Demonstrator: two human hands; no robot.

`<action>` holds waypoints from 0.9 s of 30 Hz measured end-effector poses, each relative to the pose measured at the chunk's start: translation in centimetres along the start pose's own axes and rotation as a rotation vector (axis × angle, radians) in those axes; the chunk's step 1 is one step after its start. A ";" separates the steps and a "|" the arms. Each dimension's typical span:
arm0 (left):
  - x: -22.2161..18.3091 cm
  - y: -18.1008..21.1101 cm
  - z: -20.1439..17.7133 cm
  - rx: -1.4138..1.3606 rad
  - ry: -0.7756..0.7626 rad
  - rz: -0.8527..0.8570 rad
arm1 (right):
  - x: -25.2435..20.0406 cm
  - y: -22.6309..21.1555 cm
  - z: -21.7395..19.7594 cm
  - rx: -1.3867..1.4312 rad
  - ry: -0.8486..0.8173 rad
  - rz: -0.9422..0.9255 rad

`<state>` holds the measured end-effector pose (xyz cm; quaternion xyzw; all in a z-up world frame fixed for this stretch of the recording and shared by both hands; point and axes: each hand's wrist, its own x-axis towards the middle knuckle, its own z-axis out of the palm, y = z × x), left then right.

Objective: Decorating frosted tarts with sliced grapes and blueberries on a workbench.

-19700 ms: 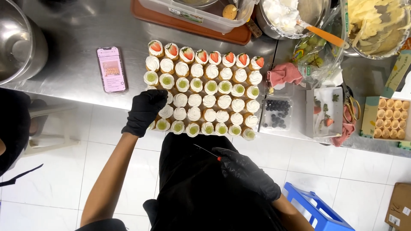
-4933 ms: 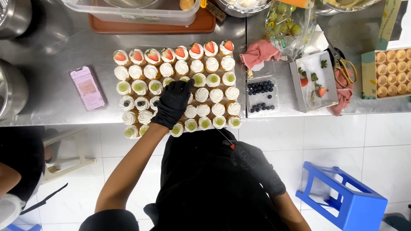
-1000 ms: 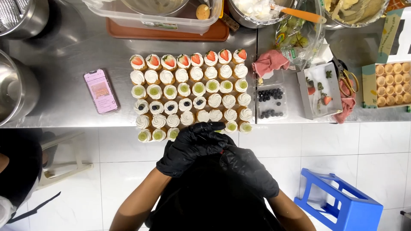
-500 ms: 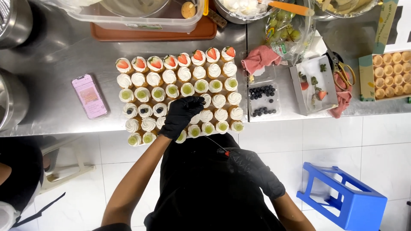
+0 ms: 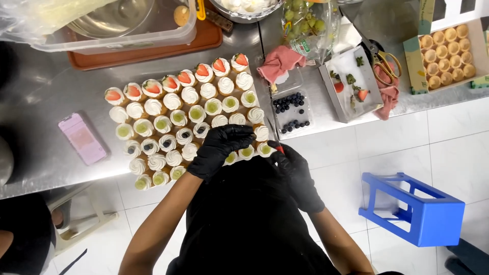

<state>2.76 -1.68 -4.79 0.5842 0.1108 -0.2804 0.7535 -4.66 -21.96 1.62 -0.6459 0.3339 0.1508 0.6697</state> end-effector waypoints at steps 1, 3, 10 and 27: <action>0.1 0.0 0.9 -0.024 -0.023 -0.017 | 0.5 -0.1 0.0 -0.035 0.012 -0.078; 0.0 0.2 2.9 -0.045 -0.055 -0.043 | 1.2 -0.6 -0.1 -0.066 0.034 -0.148; 4.7 -4.3 6.2 0.054 -0.145 0.009 | 4.7 0.3 -1.8 0.021 0.125 -0.147; 29.7 -11.3 6.9 0.807 0.054 0.245 | 9.3 7.1 -9.8 0.178 0.199 0.009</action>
